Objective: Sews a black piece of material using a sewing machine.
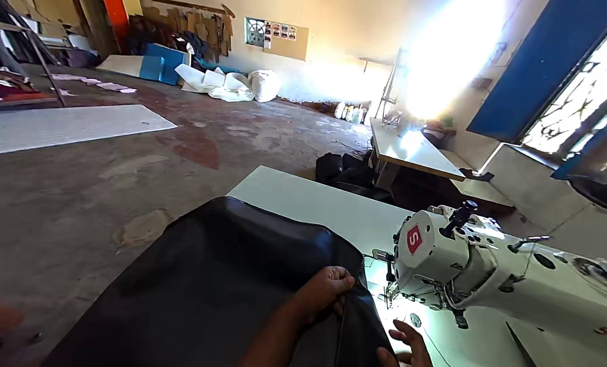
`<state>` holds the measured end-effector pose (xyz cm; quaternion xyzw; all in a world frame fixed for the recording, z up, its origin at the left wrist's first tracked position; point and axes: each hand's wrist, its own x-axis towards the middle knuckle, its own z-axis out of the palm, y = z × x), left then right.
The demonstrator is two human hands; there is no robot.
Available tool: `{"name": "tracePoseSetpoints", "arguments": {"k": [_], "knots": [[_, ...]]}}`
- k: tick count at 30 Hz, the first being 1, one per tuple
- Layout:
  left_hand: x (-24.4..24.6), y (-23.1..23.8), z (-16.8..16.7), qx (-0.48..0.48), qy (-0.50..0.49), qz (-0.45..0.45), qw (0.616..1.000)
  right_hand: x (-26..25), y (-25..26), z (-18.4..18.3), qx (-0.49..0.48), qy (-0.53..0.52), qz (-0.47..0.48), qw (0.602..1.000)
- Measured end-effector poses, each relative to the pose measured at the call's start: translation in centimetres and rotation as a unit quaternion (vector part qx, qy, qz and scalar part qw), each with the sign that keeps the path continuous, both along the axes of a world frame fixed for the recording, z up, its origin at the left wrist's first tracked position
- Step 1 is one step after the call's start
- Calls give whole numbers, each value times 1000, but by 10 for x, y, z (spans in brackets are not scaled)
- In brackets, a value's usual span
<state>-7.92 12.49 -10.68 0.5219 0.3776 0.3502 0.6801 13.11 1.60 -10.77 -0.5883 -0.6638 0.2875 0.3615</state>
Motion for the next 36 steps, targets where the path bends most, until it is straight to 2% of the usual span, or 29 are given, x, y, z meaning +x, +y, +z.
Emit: {"name": "tracePoseSetpoints", "arguments": {"k": [4, 7, 10, 13, 16, 19, 22, 26, 30, 33, 36], "knots": [[3, 0, 1, -14, -20, -3, 1000, -13, 10, 16, 145, -177, -11, 973], [3, 2, 2, -20, -30, -6, 999, -23, 21, 18, 176, -184, 49, 966], [4, 3, -2, -6, -16, -3, 1000, -30, 29, 0, 176, -168, 123, 962], [7, 6, -4, 56, 73, 29, 995, -37, 27, -8, 141, -176, 142, 964], [14, 11, -6, 135, 185, 53, 972, -42, 25, -10, 117, -213, 158, 957], [19, 11, 0, 152, 254, 62, 953, -44, 22, -11, 128, -237, 179, 946], [16, 10, 3, 122, 231, 66, 963, -44, 19, -11, 133, -216, 188, 949], [0, 5, 6, 102, 159, -24, 982, -43, 8, -4, 118, -153, 180, 964], [-8, 4, 8, 144, 160, -90, 972, -39, 16, 1, 83, -25, 92, 992], [-8, 5, 7, 159, 150, -85, 972, -40, 33, 5, 106, -7, 16, 994], [-7, 6, 6, 168, 135, -74, 974, -44, 44, 11, 72, 7, -22, 997]]}}
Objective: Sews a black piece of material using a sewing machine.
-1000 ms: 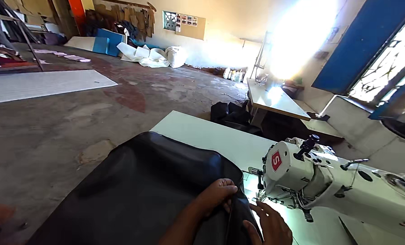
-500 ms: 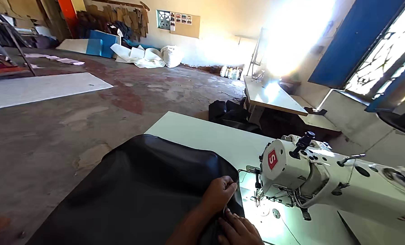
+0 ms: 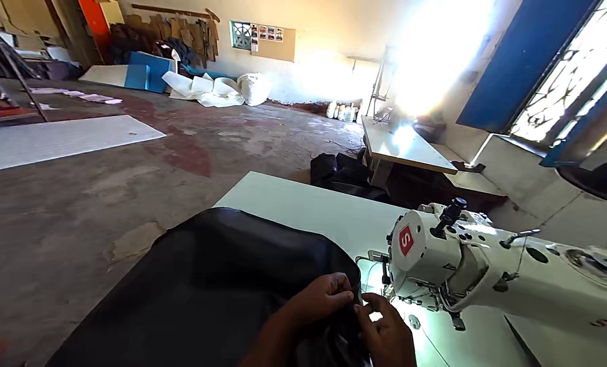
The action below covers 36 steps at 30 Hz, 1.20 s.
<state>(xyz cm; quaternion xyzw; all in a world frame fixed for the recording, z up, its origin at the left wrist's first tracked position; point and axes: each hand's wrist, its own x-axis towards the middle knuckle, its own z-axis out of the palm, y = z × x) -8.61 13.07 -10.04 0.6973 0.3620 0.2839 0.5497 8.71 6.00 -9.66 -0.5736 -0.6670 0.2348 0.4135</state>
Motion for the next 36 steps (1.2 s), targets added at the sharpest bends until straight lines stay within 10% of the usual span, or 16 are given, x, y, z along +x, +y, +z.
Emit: {"name": "tracePoseSetpoints", "arguments": {"k": [36], "knots": [[5, 0, 3, 41, 64, -1, 997, 3, 10, -24, 15, 55, -6, 998]]}}
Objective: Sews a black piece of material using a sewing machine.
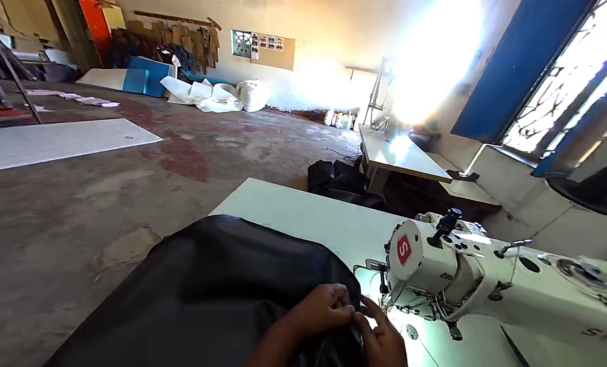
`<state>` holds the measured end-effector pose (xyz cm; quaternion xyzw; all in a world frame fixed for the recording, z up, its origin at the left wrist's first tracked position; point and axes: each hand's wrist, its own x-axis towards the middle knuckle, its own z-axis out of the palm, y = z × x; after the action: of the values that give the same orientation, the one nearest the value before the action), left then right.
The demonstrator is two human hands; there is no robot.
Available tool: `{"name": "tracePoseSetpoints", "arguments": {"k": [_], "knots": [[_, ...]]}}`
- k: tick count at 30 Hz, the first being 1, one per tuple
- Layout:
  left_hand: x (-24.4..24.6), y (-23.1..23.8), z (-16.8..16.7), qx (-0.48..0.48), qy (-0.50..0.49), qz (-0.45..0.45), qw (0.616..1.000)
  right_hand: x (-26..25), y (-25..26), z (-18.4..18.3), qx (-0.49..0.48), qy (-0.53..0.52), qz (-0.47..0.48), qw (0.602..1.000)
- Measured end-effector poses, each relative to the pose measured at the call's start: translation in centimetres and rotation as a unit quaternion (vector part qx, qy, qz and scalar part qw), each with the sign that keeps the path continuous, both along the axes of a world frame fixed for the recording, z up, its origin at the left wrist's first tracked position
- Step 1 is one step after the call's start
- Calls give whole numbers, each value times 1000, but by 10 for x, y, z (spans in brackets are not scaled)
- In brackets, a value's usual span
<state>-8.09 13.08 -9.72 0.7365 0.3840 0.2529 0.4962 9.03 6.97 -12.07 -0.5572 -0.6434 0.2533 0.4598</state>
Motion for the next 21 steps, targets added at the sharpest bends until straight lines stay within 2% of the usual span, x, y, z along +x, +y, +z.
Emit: {"name": "tracePoseSetpoints", "arguments": {"k": [5, 13, 21], "knots": [[1, 0, -3, -10, 3, 3, 1000, 4, 4, 1, -58, 61, -7, 996], [8, -13, -2, 22, 64, 70, 995, 8, 6, 3, -64, 91, -11, 994], [4, -50, -1, 63, 64, 103, 991, 9, -2, 1, -71, 84, 51, 993]]}}
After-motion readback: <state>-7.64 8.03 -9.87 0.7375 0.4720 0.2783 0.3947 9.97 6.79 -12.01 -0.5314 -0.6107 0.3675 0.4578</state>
